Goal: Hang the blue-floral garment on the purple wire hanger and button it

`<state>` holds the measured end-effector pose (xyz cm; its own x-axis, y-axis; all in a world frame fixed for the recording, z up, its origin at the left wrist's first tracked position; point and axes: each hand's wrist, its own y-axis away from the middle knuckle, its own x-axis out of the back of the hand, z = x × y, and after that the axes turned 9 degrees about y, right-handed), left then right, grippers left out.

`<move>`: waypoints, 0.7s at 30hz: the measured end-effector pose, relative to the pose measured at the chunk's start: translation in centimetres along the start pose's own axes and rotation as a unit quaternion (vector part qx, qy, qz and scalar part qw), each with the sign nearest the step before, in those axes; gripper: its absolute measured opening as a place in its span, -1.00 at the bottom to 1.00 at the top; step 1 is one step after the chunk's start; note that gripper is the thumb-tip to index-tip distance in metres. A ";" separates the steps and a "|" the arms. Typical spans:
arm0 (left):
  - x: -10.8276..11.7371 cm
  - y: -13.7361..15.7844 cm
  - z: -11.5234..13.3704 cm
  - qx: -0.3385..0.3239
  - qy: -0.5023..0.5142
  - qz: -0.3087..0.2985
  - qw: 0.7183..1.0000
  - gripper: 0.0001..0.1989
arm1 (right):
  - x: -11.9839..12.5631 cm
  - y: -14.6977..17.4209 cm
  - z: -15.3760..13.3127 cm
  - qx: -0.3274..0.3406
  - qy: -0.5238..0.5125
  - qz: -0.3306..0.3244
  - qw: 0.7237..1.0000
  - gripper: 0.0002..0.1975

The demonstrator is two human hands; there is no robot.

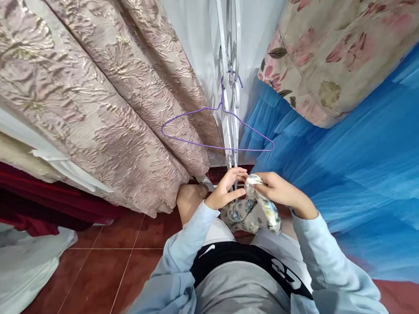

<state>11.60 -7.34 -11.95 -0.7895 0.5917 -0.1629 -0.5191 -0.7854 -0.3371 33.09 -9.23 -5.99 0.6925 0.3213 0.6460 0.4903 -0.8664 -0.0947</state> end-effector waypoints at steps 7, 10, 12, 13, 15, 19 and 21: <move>-2.3 0.1 -4.3 0.130 -0.027 0.003 0.991 -0.49 | 3.4 0.0 -0.4 0.029 0.040 0.180 0.982 -0.64; -1.0 1.3 -4.8 0.176 -0.120 -0.019 0.977 -0.49 | 6.3 -1.1 2.0 0.029 0.057 0.283 0.957 -0.60; 0.8 2.2 -4.1 0.162 -0.190 -0.004 0.968 -0.52 | 8.4 -2.5 4.4 0.010 0.049 0.337 0.940 -0.54; 1.9 2.5 -3.3 0.153 -0.226 0.006 0.962 -0.53 | 9.3 -3.4 5.6 -0.002 0.035 0.352 0.935 -0.50; 4.3 2.8 -1.3 0.128 -0.303 0.026 0.944 -0.55 | 10.5 -5.5 7.5 -0.013 -0.012 0.350 0.937 -0.45; 9.7 2.4 3.8 0.043 -0.435 0.060 0.897 -0.68 | 10.0 -10.1 8.2 -0.029 -0.110 0.272 0.956 -0.43; 12.4 1.9 6.4 0.019 -0.492 0.057 0.869 -0.75 | 8.7 -11.8 7.2 -0.044 -0.162 0.238 0.957 -0.44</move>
<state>-1.23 -2.65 -8.64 -0.7249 0.0825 0.6839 -0.4139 -0.8457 -0.3367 37.10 6.56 -4.68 0.9610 -0.0290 0.2749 0.0413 -0.9682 -0.2467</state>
